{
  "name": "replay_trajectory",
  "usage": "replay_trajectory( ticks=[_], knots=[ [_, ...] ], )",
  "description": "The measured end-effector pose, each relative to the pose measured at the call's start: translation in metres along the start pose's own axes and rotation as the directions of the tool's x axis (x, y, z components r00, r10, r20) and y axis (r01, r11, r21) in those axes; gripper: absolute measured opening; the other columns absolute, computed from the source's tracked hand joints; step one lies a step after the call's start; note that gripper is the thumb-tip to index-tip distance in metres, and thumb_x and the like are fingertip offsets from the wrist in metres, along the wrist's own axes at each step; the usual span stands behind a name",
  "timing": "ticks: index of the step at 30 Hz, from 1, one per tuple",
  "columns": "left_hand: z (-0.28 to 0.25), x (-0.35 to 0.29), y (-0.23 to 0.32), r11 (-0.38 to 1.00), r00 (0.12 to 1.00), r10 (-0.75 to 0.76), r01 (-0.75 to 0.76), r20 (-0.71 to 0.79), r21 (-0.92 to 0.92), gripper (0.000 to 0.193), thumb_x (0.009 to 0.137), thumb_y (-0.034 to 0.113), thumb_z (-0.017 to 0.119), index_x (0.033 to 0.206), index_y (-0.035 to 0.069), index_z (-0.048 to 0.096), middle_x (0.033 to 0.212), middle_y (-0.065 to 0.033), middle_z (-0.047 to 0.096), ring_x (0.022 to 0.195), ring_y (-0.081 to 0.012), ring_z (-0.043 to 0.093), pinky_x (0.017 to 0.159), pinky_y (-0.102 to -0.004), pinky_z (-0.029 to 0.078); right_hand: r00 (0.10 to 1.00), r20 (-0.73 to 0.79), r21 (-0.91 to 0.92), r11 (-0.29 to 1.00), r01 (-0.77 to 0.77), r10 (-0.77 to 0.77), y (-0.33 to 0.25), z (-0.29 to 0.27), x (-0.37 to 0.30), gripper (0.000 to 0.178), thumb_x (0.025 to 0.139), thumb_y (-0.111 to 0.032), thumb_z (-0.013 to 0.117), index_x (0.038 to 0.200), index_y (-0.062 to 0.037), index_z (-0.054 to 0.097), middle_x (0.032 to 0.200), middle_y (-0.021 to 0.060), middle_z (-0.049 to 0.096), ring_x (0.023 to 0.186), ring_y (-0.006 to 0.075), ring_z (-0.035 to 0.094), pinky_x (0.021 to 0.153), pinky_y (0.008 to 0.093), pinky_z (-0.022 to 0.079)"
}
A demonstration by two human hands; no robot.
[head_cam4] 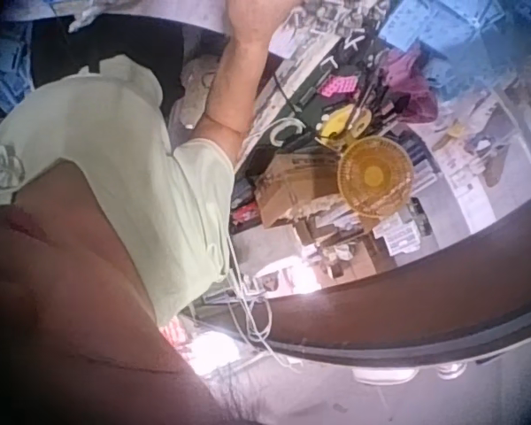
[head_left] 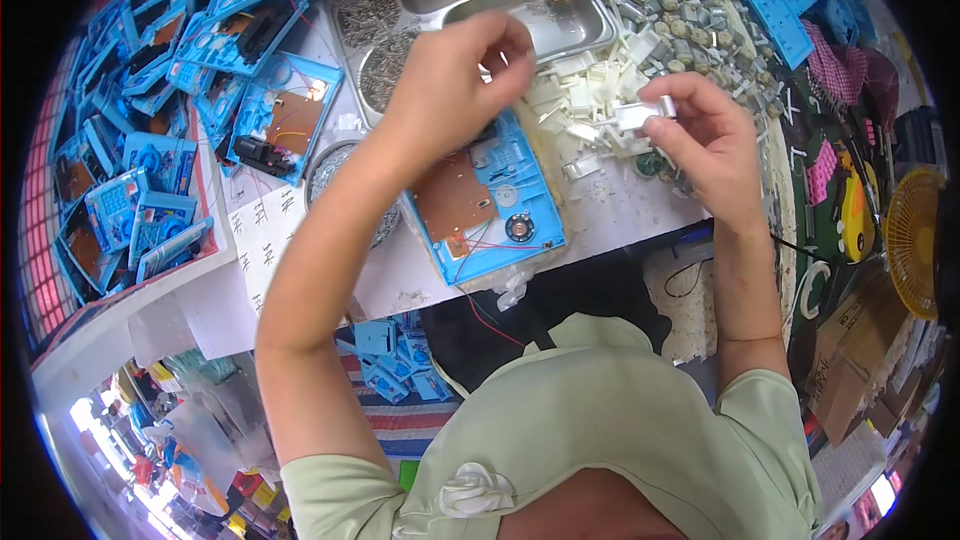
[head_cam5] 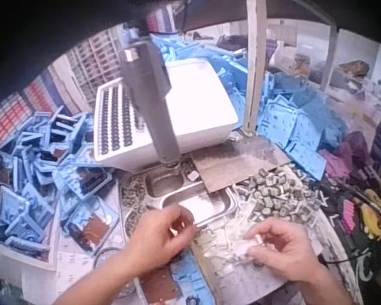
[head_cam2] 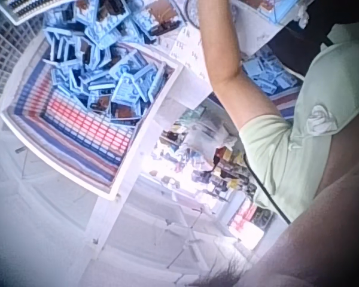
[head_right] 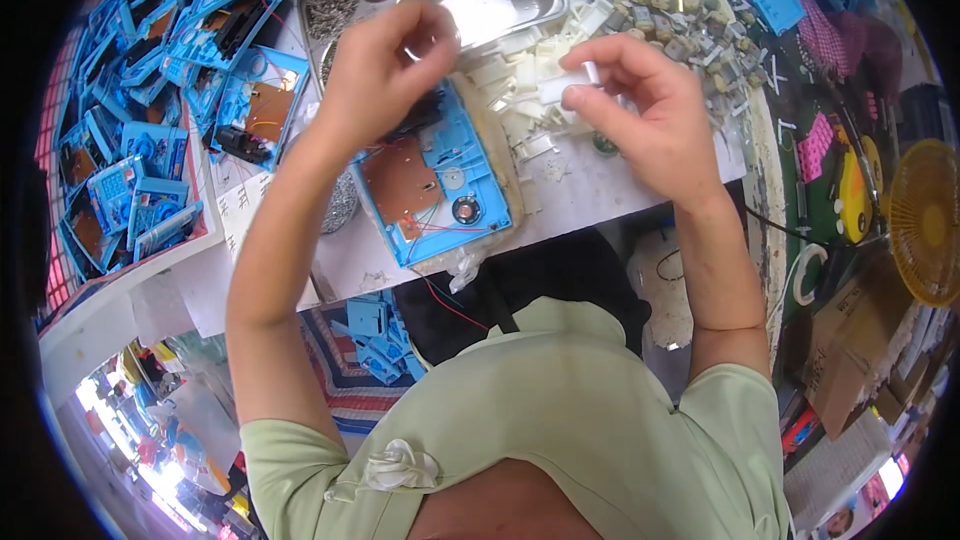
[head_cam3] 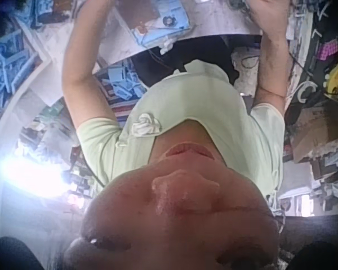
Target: Assemble and solder components for a blue electronic toy device.
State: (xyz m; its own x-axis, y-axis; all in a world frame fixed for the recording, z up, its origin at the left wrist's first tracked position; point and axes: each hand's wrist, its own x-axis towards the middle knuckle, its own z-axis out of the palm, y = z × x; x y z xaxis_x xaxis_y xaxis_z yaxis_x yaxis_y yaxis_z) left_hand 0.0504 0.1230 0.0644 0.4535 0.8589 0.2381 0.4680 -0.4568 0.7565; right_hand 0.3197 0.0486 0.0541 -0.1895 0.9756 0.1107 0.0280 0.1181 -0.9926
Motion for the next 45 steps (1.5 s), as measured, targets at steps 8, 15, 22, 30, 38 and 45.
replay_trajectory(
  ticks=[8,15,22,30,38,45],
  knots=[
    [0.002,-0.089,0.045,0.857,0.945,-0.318,0.255,-0.07,-0.447,0.022,0.09,0.001,0.073,0.112,0.0,0.069,0.095,-0.0086,0.073,0.082,-0.0124,0.07,0.07,-0.0254,0.057,0.999,0.05,0.108,0.994,0.015,-0.021,-0.014,0.047,0.003,0.029,0.087,0.0,0.075,0.115,0.0022,0.068,0.105,0.0053,0.071,0.095,0.0099,0.064,0.086,0.0261,0.05],
    [0.021,-0.114,0.042,0.635,0.932,-0.361,0.264,0.023,-0.726,0.021,0.096,-0.001,0.067,0.117,-0.004,0.066,0.101,-0.0117,0.074,0.084,-0.0138,0.071,0.074,-0.0263,0.059,0.99,0.125,-0.001,0.998,0.068,-0.067,-0.015,0.052,-0.009,0.03,0.086,0.0,0.076,0.114,0.0024,0.069,0.108,0.0065,0.07,0.098,0.0112,0.063,0.089,0.0278,0.05],
    [0.025,-0.118,0.043,0.806,0.957,-0.273,0.173,-0.096,-0.566,0.025,0.093,-0.001,0.072,0.116,-0.004,0.065,0.1,-0.0117,0.074,0.086,-0.0149,0.071,0.076,-0.0275,0.06,0.953,0.231,0.232,0.941,-0.247,0.194,-0.012,0.043,0.0,0.014,0.097,-0.014,0.069,0.1,-0.0002,0.068,0.087,-0.0012,0.064,0.082,0.0053,0.059,0.071,0.0232,0.048],
    [0.027,-0.117,0.048,0.971,0.98,-0.054,0.007,-0.192,-0.241,0.026,0.085,0.004,0.079,0.11,0.003,0.068,0.091,-0.0078,0.073,0.076,-0.0188,0.074,0.065,-0.0296,0.058,0.815,0.547,-0.026,0.977,-0.214,0.193,-0.02,0.06,0.005,0.03,0.102,-0.024,0.064,0.084,-0.0001,0.065,0.073,-0.003,0.056,0.07,0.0049,0.047,0.061,0.0249,0.04],
    [0.032,-0.12,0.05,0.932,0.953,-0.216,0.135,-0.213,-0.338,0.017,0.084,0.007,0.082,0.097,0.002,0.072,0.084,-0.0095,0.073,0.072,-0.0185,0.074,0.063,-0.0289,0.057,0.834,0.511,0.094,0.952,-0.292,0.206,-0.011,0.059,0.002,0.029,0.104,-0.021,0.061,0.086,0.0009,0.065,0.078,-0.0006,0.06,0.075,0.0068,0.052,0.068,0.0253,0.044],
    [0.034,-0.122,0.045,0.904,0.955,-0.237,0.149,-0.179,-0.401,0.015,0.085,0.007,0.081,0.096,0.001,0.073,0.082,-0.0096,0.073,0.07,-0.0176,0.074,0.062,-0.0278,0.057,0.84,0.505,0.089,0.957,-0.277,0.196,-0.009,0.06,0.001,0.027,0.104,-0.02,0.06,0.089,0.0014,0.066,0.081,0.0002,0.061,0.077,0.0074,0.054,0.069,0.0257,0.045]
  ],
)
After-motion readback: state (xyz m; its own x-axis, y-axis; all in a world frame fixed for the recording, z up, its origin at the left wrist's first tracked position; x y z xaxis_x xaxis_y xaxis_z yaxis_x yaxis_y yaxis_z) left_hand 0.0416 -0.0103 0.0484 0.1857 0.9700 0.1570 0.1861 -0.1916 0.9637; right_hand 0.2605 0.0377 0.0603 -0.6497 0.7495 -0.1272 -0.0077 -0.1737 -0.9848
